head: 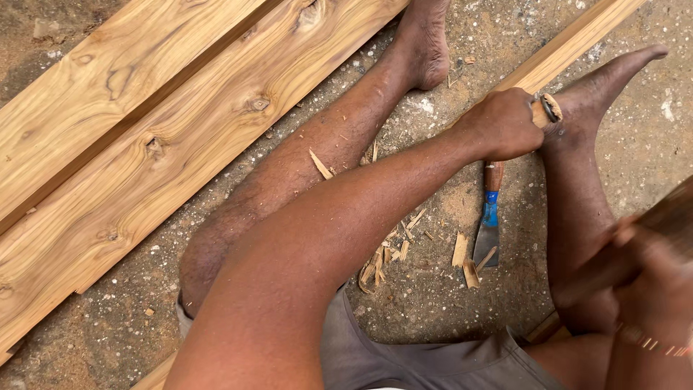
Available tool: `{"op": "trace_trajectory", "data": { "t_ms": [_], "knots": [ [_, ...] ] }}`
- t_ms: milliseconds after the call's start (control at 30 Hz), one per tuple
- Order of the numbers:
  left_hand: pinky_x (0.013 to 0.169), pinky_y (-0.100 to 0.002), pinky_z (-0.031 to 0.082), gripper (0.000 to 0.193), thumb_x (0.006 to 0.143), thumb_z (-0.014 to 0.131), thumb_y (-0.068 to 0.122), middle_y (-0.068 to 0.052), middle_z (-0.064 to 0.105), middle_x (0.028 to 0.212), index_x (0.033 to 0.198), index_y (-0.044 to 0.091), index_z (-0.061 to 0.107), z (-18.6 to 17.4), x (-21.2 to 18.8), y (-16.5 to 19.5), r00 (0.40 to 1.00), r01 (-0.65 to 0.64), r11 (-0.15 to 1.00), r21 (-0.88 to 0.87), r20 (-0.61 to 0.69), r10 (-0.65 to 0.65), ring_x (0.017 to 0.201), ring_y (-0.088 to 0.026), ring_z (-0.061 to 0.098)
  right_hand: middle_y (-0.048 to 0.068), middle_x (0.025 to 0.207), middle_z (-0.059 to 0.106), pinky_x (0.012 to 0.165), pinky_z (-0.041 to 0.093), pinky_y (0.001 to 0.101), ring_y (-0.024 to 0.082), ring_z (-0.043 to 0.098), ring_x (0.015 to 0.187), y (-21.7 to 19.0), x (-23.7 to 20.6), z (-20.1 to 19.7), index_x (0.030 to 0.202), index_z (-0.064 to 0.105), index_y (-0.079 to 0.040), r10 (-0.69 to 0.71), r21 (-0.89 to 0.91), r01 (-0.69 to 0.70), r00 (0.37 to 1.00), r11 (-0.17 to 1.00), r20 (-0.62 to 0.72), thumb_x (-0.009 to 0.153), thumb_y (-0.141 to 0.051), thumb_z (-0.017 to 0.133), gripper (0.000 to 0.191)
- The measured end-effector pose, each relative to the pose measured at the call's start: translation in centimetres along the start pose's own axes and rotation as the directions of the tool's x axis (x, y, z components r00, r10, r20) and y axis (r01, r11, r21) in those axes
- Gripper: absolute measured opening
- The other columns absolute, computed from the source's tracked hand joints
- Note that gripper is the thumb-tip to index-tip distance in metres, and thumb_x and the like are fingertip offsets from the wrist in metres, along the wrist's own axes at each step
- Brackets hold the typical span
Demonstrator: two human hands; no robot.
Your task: The person sits on the ground and uses a wooden mallet to strike a metal chisel, carving a notch into a long piece of lumber.
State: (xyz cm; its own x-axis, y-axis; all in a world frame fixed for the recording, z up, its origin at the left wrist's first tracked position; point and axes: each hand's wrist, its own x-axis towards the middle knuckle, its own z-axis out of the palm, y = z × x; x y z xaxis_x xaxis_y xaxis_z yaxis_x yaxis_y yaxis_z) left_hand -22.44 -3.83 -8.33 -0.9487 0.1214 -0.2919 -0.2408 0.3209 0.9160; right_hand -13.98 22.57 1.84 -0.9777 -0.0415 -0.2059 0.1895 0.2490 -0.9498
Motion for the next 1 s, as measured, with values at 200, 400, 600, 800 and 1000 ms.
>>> {"op": "trace_trajectory", "data": {
  "t_ms": [200,400,600,800,1000],
  "knots": [
    [0.058,-0.032,0.059,0.023,0.071,0.068,0.016,-0.009,0.070,0.076,0.086,-0.001,0.072,0.2,-0.3,-2.1,0.998,-0.068,0.997,0.026,0.000,0.068,0.064,-0.017,0.071,0.015,0.094,0.066,0.080,0.058,0.0398,0.029,0.066,0.085,-2.2,6.1,2.9,0.114,0.054,0.002,0.030,-0.807,0.223,0.958,0.547,0.284,0.088,-0.004,0.068,0.031],
    [0.057,-0.032,0.060,0.027,0.070,0.072,0.018,-0.011,0.070,0.075,0.088,-0.002,0.067,0.0,-1.1,-2.1,0.999,-0.005,1.000,-0.014,-0.045,0.004,0.065,-0.019,0.072,0.017,0.099,0.067,0.083,0.058,0.0415,0.032,0.067,0.089,-4.2,5.4,2.7,0.125,0.050,0.000,0.040,-0.903,0.306,0.942,0.302,0.333,0.084,-0.007,0.073,0.047],
    [0.052,-0.035,0.058,0.019,0.073,0.067,0.014,-0.009,0.071,0.071,0.086,0.001,0.068,-0.3,-2.0,-1.8,0.999,0.048,0.990,-0.130,0.012,-0.047,0.061,-0.020,0.073,0.020,0.104,0.067,0.086,0.058,0.0431,0.034,0.068,0.092,-3.9,5.9,4.1,0.135,0.046,-0.001,-0.022,-0.875,0.285,0.954,0.390,0.300,0.080,-0.009,0.078,0.064],
    [0.061,-0.035,0.060,0.018,0.073,0.065,0.015,-0.010,0.072,0.072,0.081,0.000,0.072,0.1,-1.6,-3.2,1.000,-0.022,1.000,-0.004,0.020,0.022,0.066,-0.020,0.074,0.022,0.108,0.068,0.089,0.058,0.0447,0.037,0.069,0.096,-4.1,5.5,3.1,0.145,0.043,-0.003,0.085,-0.918,0.328,0.932,0.222,0.353,0.076,-0.012,0.083,0.080],
    [0.067,-0.036,0.061,0.023,0.071,0.070,0.016,-0.014,0.072,0.075,0.086,-0.001,0.070,-0.1,-2.4,-2.6,0.997,-0.013,1.000,-0.008,-0.076,0.012,0.068,-0.023,0.073,0.025,0.113,0.069,0.092,0.057,0.0464,0.039,0.070,0.100,-4.1,6.2,3.5,0.155,0.039,-0.004,0.028,-0.928,0.270,0.958,0.258,0.287,0.072,-0.014,0.088,0.097]
  ]
}}
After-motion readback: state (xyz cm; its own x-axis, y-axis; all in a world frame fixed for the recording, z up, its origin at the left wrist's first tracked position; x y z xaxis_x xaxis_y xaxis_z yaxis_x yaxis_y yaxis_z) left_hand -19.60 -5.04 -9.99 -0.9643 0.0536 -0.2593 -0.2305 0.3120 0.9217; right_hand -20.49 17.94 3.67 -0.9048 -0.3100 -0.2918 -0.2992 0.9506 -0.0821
